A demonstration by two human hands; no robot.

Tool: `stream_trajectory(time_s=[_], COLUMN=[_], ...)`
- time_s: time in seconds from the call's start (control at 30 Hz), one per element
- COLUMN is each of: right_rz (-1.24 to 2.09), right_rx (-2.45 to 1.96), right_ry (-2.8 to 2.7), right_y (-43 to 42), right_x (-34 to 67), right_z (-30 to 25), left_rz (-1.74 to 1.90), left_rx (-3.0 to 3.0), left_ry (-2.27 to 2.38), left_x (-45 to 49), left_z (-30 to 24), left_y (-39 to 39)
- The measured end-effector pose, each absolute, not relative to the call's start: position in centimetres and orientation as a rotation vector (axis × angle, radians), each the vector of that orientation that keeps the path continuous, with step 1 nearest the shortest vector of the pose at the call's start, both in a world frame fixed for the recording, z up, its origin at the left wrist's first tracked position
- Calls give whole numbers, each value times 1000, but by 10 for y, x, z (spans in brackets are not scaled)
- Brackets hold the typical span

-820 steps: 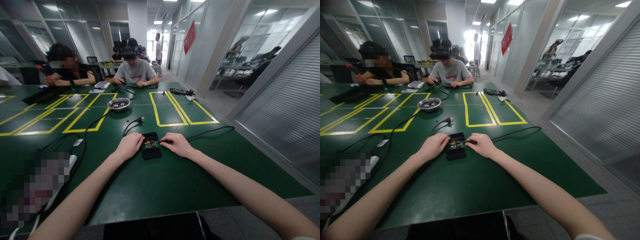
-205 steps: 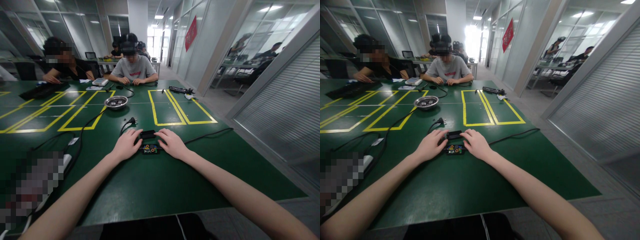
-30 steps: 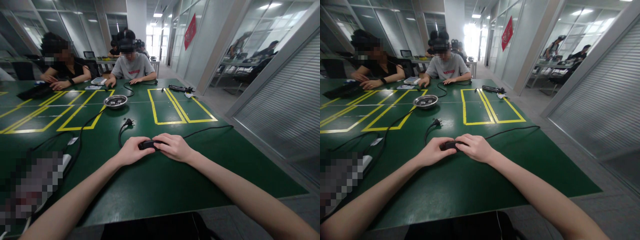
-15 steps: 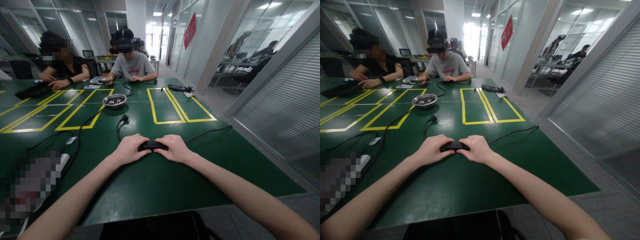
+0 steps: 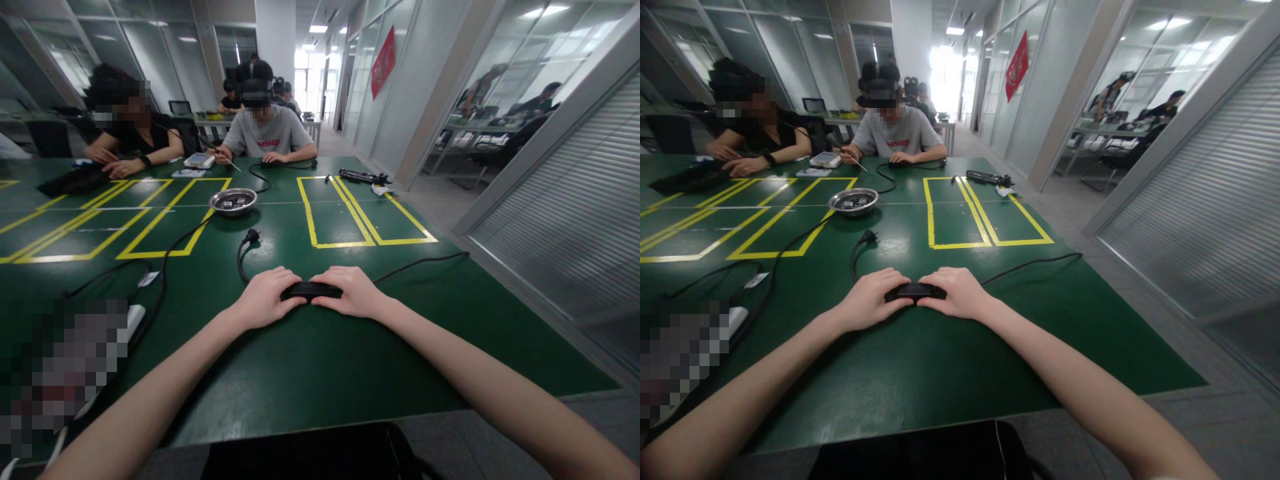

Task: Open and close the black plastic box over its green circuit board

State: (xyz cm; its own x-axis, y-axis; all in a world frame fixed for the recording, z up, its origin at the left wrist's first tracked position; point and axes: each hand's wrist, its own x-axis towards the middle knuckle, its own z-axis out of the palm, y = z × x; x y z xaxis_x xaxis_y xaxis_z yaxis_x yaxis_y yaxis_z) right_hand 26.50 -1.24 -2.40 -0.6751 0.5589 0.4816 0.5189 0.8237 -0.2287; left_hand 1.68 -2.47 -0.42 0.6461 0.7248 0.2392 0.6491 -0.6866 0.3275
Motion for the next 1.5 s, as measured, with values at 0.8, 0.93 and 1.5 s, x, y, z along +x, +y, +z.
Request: stream_trajectory(time_s=[0.8, 0.93, 1.5], right_rz=[-9, -86, -119], right_rx=[-1340, -1687, -2195], right_ry=[-2265, -1773, -1323], right_y=[15, 38, 62], right_x=[290, 322, 387], right_z=[-23, -19, -37], left_rz=[928, 707, 570], left_rx=[2617, 2678, 2678], left_ry=[1088, 1039, 1058], left_x=[14, 13, 15], left_z=[-19, -24, -23], left_y=[-18, -14, -15])
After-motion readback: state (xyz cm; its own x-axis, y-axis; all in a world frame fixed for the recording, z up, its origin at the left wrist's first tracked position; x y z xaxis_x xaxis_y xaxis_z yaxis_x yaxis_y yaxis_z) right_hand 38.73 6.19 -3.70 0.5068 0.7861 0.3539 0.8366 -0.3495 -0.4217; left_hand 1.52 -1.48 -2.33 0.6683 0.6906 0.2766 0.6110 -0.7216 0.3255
